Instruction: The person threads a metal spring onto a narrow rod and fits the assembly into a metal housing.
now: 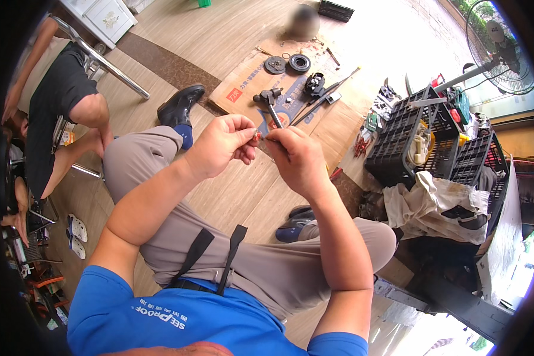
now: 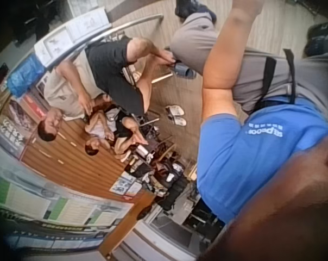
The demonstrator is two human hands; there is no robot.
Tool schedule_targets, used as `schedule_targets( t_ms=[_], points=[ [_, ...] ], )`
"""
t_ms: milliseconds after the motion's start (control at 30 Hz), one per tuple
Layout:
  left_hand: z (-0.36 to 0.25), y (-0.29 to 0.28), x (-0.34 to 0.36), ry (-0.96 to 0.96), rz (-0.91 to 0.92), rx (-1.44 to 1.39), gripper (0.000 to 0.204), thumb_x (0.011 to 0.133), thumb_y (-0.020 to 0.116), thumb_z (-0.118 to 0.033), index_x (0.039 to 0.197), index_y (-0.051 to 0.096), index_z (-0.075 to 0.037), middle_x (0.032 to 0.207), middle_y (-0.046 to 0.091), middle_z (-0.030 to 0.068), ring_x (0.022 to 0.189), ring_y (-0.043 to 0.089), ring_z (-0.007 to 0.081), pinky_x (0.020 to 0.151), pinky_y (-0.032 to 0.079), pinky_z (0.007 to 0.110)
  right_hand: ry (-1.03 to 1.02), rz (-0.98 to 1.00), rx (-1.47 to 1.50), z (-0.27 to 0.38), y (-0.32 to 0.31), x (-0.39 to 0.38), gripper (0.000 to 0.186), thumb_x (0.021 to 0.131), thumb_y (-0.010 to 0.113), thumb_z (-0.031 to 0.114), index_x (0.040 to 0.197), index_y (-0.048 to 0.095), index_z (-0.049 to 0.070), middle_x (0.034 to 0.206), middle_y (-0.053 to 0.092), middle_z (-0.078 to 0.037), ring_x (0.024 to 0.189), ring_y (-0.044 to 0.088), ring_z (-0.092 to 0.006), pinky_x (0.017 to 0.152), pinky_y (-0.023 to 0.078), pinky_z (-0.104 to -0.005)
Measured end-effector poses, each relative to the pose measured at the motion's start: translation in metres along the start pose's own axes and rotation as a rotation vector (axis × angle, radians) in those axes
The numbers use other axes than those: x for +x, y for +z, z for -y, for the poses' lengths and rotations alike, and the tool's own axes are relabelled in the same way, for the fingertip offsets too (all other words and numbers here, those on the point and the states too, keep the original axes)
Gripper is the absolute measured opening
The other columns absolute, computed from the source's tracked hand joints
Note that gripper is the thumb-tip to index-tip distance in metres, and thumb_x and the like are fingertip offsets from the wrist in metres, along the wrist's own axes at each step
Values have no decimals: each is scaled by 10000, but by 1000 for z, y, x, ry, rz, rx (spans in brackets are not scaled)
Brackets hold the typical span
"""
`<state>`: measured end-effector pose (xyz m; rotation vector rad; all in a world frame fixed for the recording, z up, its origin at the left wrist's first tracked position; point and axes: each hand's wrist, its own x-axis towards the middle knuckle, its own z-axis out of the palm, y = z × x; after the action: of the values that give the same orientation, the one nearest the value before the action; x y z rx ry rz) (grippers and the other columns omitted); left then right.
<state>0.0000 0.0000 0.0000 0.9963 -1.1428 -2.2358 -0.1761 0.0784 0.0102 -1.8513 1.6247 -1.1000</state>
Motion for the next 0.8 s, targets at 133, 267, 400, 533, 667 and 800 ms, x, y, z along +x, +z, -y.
schedule_targets(
  t_ms=[133,267,400,533,667,800],
  points=[
    [3,-3,1,-17,27,-121,103,973,540,-125,957,579,-31,809,637,61,640,635,133,577,548,269,-91,-54,-27,-1,8,-3,95,805,674,35,889,629,35,756,610,-130,692,623,-307,601,498,-373],
    [4,-5,0,-8,32,-173,103,973,540,-123,950,581,-32,809,638,59,641,636,129,576,547,265,-143,-58,-61,1,12,-3,91,804,670,27,884,629,39,743,605,-119,687,619,-308,594,496,-375],
    [2,0,0,24,-35,-74,104,971,544,-125,951,580,-30,805,634,60,640,634,126,574,546,263,-109,-45,-54,4,11,-4,89,812,667,23,897,644,35,753,618,-122,674,624,-288,593,496,-360],
    [2,2,0,35,-62,-32,105,970,543,-124,952,579,-27,809,629,62,637,627,122,574,547,261,-24,-32,-17,6,12,-5,85,817,669,34,901,655,32,775,637,-133,683,636,-289,599,502,-353],
    [0,1,-1,-8,-50,-103,105,971,541,-122,954,578,-25,818,629,63,633,623,121,576,547,261,18,-65,-13,4,13,-6,86,817,673,54,898,655,34,791,647,-142,701,646,-305,611,511,-361],
    [1,-2,1,-10,-30,-113,103,970,542,-118,951,578,-24,804,628,62,632,623,122,574,546,261,-3,-76,-10,4,13,-5,88,818,673,52,902,657,31,787,650,-146,699,649,-299,609,510,-357]
  ],
)
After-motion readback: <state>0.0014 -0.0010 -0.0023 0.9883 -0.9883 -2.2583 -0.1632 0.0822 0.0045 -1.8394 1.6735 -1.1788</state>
